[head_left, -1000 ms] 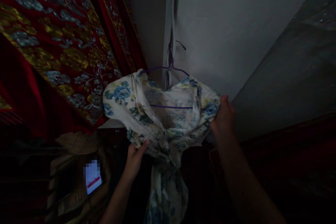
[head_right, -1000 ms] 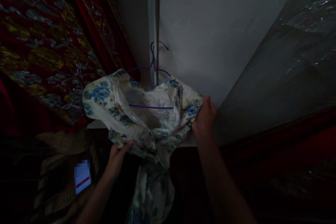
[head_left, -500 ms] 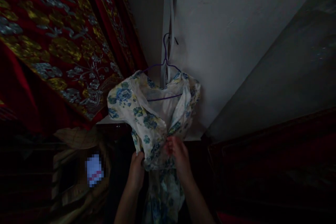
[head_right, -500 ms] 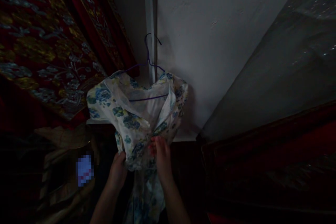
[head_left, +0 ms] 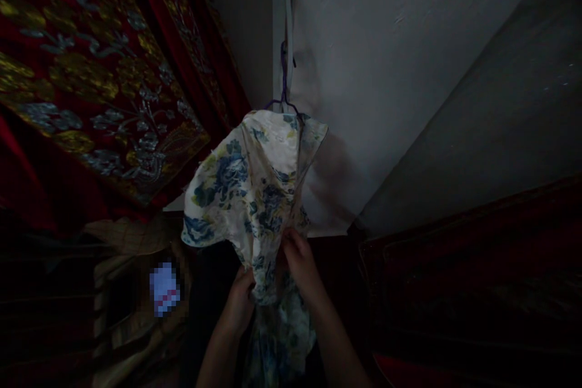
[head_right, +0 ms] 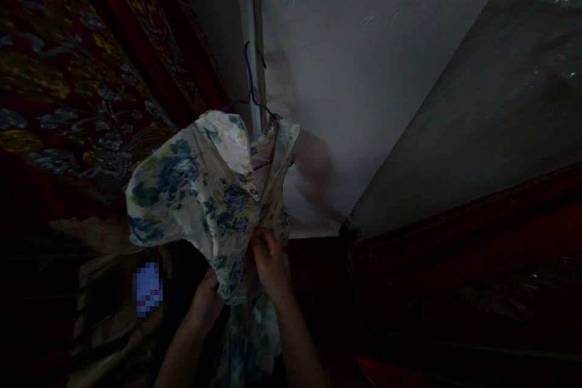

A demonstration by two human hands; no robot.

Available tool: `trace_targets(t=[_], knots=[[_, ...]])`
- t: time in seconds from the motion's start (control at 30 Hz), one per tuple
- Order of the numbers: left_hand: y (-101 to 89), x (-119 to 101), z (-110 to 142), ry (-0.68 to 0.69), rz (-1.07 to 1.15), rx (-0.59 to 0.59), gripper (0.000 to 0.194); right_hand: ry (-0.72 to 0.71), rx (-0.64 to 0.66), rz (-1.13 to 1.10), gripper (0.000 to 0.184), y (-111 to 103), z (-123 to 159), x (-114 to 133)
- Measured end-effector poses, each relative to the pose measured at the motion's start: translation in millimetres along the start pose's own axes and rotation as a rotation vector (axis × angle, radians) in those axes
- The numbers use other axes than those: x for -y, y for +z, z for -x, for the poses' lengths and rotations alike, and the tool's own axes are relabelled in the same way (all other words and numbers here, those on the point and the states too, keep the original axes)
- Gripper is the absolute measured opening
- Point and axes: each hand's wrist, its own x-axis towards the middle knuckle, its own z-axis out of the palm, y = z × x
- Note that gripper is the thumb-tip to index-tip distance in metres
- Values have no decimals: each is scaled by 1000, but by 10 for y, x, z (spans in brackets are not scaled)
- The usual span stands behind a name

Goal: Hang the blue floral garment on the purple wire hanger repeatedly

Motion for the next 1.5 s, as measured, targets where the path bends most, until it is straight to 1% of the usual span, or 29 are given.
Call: trace_targets(t=[0.1, 0.17, 0.3, 0.47, 0.53, 0.57, 0.63, 0.7, 0.73, 0.8, 0.87, 0.9, 0.93, 0.97, 1.0, 1.07, 1.1, 1.13, 1.17, 1.23, 1.33, 1.4, 1.5], knots=[[-55, 18, -5, -26, 9, 50, 31, -35, -33, 17, 12, -12, -5, 62], [-100, 26, -12, -40, 6, 60, 34, -44, -39, 22, 11, 1, 5, 91], [-166, 38, -13, -57, 13, 66, 42, -39, -3, -34, 13, 71, 44, 121], [-153, 46, 14, -67, 38, 77, 44, -53, 21, -20, 16, 114, 56, 137], [-166, 27, -1, -61, 31, 62, 41, -35, 11, -27, 16, 85, 48, 137], [-190, 7, -21, -44, 19, 35, 39, -15, 7, -31, 17, 59, 43, 138], [-274, -52, -85, 15, -10, -73, 35, 25, 0, -32, 24, -8, 32, 144], [-379, -127, -154, 104, -35, -217, 35, 40, 4, -24, 32, -81, 25, 164], [-419, -162, -178, 180, -56, -279, 37, 41, 6, -19, 35, -112, 26, 180], [-441, -203, -185, 399, -133, -377, 45, 46, 12, -8, 37, -148, 38, 223], [-364, -189, -140, 687, -254, -482, 55, 57, 39, 6, 37, -138, 65, 275], [-294, -161, -107, 808, -321, -518, 57, 68, 62, 14, 37, -117, 84, 303], [-211, -122, -74, 884, -396, -516, 54, 80, 88, 21, 36, -88, 106, 331], [-123, -80, -48, 909, -469, -457, 49, 91, 117, 27, 36, -54, 130, 359], [-36, -37, -31, 883, -531, -343, 42, 99, 148, 34, 35, -20, 156, 385], [113, 25, -31, 738, -589, -65, 29, 117, 197, 43, 34, 37, 209, 430], [171, 39, -45, 670, -589, 38, 24, 128, 211, 41, 33, 55, 233, 448], [217, 40, -65, 633, -580, 97, 19, 141, 222, 38, 33, 65, 254, 462], [252, 30, -87, 628, -572, 115, 16, 157, 231, 37, 32, 65, 268, 474], [295, -11, -136, 647, -580, 115, 17, 175, 243, 36, 33, 44, 266, 502], [309, -46, -226, 618, -582, 160, 20, 145, 208, 53, 35, -6, 146, 625], [293, -7, -311, 547, -585, 229, 19, 78, 139, 57, 33, -20, -35, 818], [243, 148, -468, 470, -610, 295, 20, -104, 54, 41, 30, 30, -417, 1283]])
